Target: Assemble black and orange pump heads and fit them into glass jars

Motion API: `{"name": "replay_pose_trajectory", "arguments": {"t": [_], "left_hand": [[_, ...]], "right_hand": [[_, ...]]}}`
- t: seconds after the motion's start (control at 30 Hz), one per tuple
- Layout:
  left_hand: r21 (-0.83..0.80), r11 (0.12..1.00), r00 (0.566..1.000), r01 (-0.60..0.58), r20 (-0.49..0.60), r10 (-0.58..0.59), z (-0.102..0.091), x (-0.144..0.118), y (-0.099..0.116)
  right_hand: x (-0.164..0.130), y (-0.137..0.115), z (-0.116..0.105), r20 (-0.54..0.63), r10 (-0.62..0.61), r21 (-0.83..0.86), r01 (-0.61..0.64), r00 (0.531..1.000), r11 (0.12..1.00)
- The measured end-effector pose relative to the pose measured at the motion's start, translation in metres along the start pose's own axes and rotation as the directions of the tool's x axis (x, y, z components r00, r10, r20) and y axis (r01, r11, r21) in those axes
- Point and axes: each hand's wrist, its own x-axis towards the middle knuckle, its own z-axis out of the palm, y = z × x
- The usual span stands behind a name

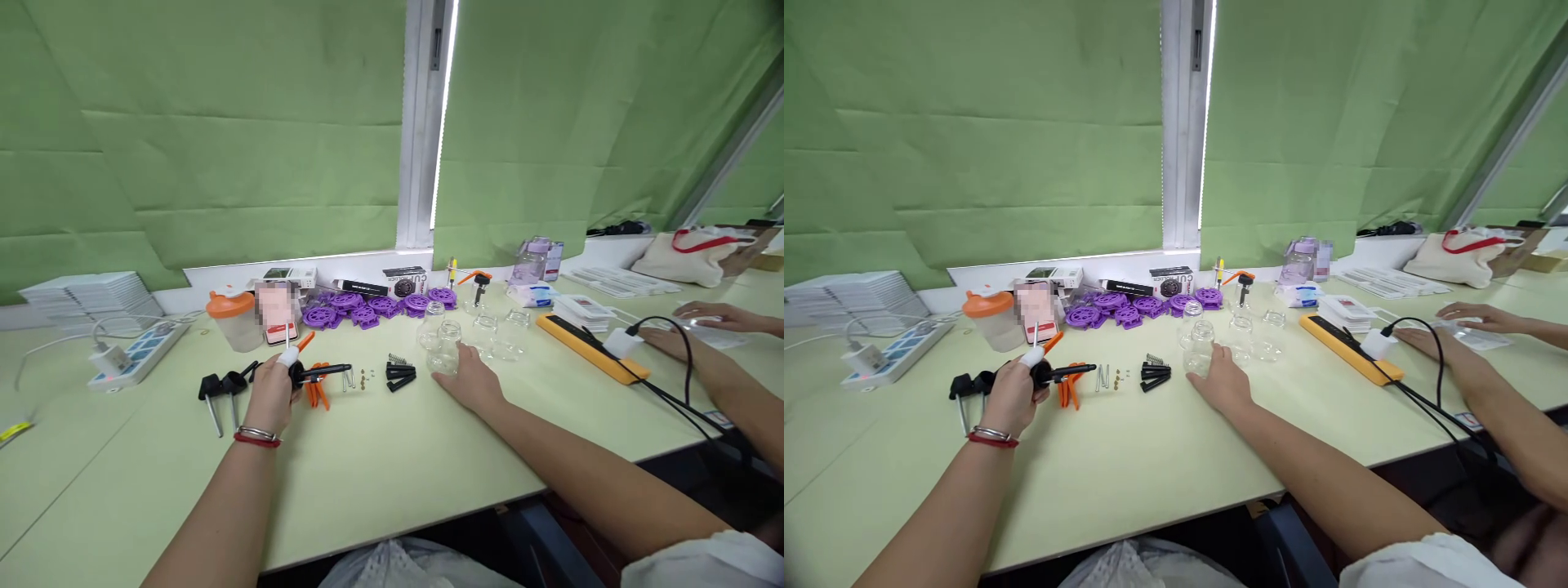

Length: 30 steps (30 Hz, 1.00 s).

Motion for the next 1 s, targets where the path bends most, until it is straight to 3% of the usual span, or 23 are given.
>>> {"name": "replay_pose_trajectory", "arguments": {"t": [0.23,0.3,0.37,0.43,0.47,0.53,0.6,0.63,0.7,0.73,0.8,0.83,0.9,0.97,1.0], "left_hand": [[0.038,0.999,0.999,0.002,0.042,-0.003,-0.001,0.001,-0.004],[0.060,0.998,0.998,-0.020,0.064,0.016,-0.001,0.000,-0.004],[0.077,0.996,0.995,-0.036,0.096,0.029,0.000,-0.002,-0.003],[0.091,0.995,0.988,-0.034,0.153,0.020,0.003,-0.006,-0.001],[0.093,0.995,0.981,-0.025,0.191,0.007,0.005,-0.009,0.000],[0.104,0.995,0.960,0.008,0.276,-0.037,0.010,-0.016,0.001],[0.125,0.991,0.934,0.038,0.349,-0.080,0.016,-0.024,0.002],[0.138,0.989,0.921,0.049,0.378,-0.099,0.019,-0.028,0.002],[0.168,0.983,0.893,0.070,0.429,-0.137,0.023,-0.035,0.005],[0.187,0.980,0.880,0.075,0.450,-0.154,0.023,-0.038,0.008],[0.247,0.968,0.884,0.033,0.445,-0.144,0.022,-0.043,0.015],[0.289,0.957,0.906,-0.035,0.413,-0.091,0.020,-0.046,0.019],[0.405,0.880,0.940,-0.249,0.321,0.118,0.014,-0.052,0.029],[0.502,0.737,0.887,-0.452,0.337,0.315,0.010,-0.060,0.035],[0.511,0.687,0.849,-0.517,0.406,0.337,0.009,-0.064,0.036]], "right_hand": [[0.013,0.001,0.005,-0.029,0.008,0.024,-0.007,1.000,1.000],[0.010,0.003,0.001,-0.093,-0.010,0.057,0.015,0.996,0.998],[0.001,0.001,-0.003,-0.229,-0.106,0.062,0.123,0.968,0.990],[-0.013,-0.010,-0.008,-0.379,-0.329,-0.002,0.354,0.865,0.935],[-0.020,-0.019,-0.010,-0.417,-0.477,-0.059,0.500,0.774,0.864],[-0.035,-0.040,-0.011,-0.424,-0.722,-0.182,0.729,0.547,0.660],[-0.047,-0.063,-0.009,-0.396,-0.849,-0.276,0.837,0.349,0.473],[-0.050,-0.073,-0.007,-0.373,-0.885,-0.312,0.860,0.280,0.403],[-0.055,-0.088,-0.004,-0.375,-0.905,-0.330,0.883,0.203,0.335],[-0.056,-0.092,-0.005,-0.397,-0.895,-0.312,0.888,0.201,0.337],[-0.056,-0.095,-0.010,-0.464,-0.845,-0.207,0.895,0.266,0.395],[-0.057,-0.094,-0.014,-0.484,-0.809,-0.113,0.893,0.333,0.435],[-0.057,-0.092,-0.026,-0.442,-0.735,0.151,0.850,0.515,0.505],[-0.055,-0.089,-0.035,-0.246,-0.670,0.437,0.697,0.700,0.568],[-0.054,-0.088,-0.037,-0.112,-0.640,0.540,0.587,0.760,0.603]]}}
